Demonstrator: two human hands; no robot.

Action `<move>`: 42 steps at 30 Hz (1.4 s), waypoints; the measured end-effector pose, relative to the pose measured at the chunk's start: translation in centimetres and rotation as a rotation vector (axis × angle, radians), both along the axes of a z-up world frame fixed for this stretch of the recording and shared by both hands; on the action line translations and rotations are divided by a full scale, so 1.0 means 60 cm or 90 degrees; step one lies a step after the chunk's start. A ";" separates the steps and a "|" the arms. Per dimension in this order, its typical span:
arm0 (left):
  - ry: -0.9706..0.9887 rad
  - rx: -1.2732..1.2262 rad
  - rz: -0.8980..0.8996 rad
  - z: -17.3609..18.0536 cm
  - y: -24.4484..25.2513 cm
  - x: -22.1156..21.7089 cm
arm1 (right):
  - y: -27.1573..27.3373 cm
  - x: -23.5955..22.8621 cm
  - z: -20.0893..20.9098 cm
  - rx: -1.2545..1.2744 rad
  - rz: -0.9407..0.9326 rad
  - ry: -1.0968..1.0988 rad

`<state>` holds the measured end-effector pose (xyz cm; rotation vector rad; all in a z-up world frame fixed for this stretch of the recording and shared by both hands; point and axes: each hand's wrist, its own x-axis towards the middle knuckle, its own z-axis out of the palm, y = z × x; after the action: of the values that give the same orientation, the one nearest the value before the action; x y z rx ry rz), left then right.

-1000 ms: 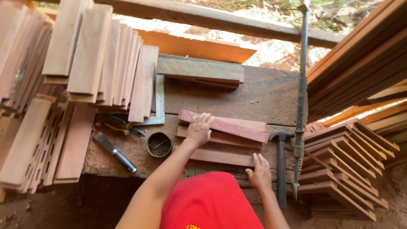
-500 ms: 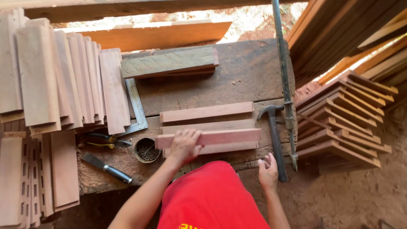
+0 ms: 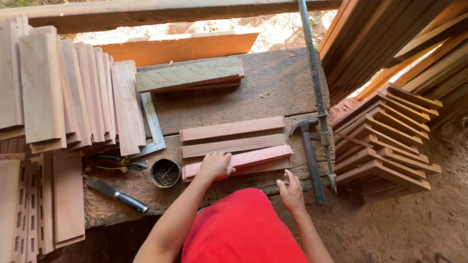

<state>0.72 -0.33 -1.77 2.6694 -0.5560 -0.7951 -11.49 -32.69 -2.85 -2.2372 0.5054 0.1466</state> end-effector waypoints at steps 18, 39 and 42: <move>-0.103 0.057 -0.004 0.051 -0.026 -0.105 | -0.021 0.013 0.000 0.031 -0.070 0.039; -0.191 -0.046 0.167 -0.010 -0.035 -0.124 | -0.146 -0.020 -0.005 -0.462 0.013 0.035; -0.164 -0.027 0.177 0.006 -0.038 -0.139 | -0.138 0.018 0.066 -0.194 -0.057 0.190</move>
<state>-7.62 -2.62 -1.44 2.7436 -0.2454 -0.3608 -10.42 -40.99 1.09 -2.4965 0.8345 0.3820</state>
